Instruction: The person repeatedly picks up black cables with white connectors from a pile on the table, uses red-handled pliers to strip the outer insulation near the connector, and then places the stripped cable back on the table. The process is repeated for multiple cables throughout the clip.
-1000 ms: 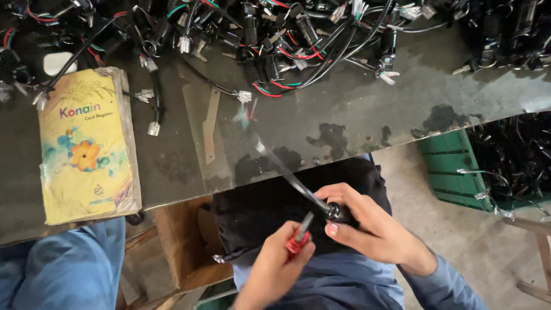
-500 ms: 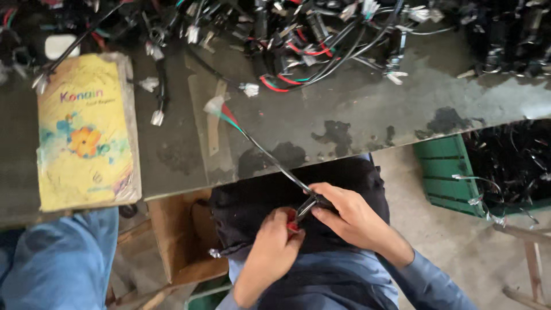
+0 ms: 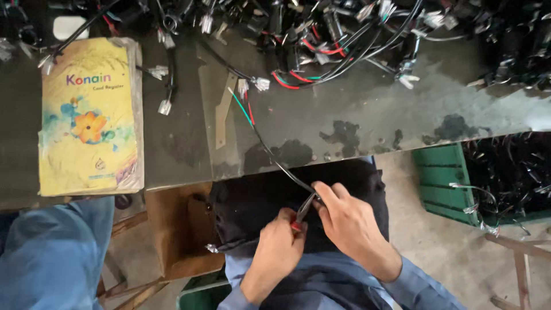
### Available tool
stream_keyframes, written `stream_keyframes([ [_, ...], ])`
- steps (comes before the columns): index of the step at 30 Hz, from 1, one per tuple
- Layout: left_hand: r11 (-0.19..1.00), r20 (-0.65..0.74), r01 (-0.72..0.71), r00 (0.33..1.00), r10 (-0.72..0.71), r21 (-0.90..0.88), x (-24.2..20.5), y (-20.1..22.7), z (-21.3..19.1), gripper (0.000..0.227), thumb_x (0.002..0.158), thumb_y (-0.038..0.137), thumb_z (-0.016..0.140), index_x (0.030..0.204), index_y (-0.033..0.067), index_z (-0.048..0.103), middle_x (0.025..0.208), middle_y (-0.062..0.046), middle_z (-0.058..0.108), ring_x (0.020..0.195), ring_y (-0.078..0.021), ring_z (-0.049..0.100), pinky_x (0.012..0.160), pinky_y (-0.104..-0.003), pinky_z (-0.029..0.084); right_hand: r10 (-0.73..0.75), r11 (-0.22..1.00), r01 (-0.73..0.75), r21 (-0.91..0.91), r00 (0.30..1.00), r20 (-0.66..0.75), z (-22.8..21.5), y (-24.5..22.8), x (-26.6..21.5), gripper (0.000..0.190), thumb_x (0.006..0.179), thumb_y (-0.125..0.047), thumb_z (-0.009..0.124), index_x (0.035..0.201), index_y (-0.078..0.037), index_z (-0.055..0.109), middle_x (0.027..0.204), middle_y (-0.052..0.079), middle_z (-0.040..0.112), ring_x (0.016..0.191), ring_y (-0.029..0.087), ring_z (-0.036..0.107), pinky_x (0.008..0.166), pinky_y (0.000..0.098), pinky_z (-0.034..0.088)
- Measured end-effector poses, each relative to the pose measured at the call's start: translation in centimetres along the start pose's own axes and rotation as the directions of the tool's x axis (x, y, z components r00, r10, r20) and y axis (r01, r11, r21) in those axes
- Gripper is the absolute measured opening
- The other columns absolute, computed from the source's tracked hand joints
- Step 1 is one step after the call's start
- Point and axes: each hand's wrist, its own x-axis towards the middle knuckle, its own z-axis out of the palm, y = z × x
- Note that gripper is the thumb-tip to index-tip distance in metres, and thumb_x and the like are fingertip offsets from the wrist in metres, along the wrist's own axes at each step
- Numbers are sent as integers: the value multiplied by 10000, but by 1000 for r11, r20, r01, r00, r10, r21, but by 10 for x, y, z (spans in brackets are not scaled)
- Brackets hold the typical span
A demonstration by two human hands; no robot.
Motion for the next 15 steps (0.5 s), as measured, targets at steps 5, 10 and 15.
stream_keyframes([
  [5, 957, -200, -289, 939, 281, -11, 7, 9, 3, 316, 822, 94, 707, 1086, 3, 558, 913, -214, 668, 845, -437, 652, 740, -483, 514, -69, 993, 77, 93, 994, -85, 4, 4, 1, 355, 862, -138, 692, 1170, -18, 562, 970, 178, 661, 818, 381, 671, 650, 435, 526],
  [10, 985, 92, 119, 990, -109, -123, 16, 26, -5, 237, 886, 152, 719, 1057, 44, 595, 883, -178, 674, 877, -381, 681, 789, -419, 543, -20, 940, -20, 342, 993, 113, -38, -18, 16, 284, 875, -180, 725, 1081, -38, 593, 796, 159, 661, 765, 362, 672, 626, 418, 508],
  [15, 687, -195, -725, 669, 718, 42, 24, 41, -34, 368, 805, 39, 750, 1114, 7, 552, 1071, -167, 603, 1014, -376, 628, 962, -498, 520, -137, 857, -132, 497, 873, 468, -86, -11, -1, 264, 840, -146, 731, 1045, -35, 607, 693, 133, 607, 609, 303, 597, 576, 366, 483],
])
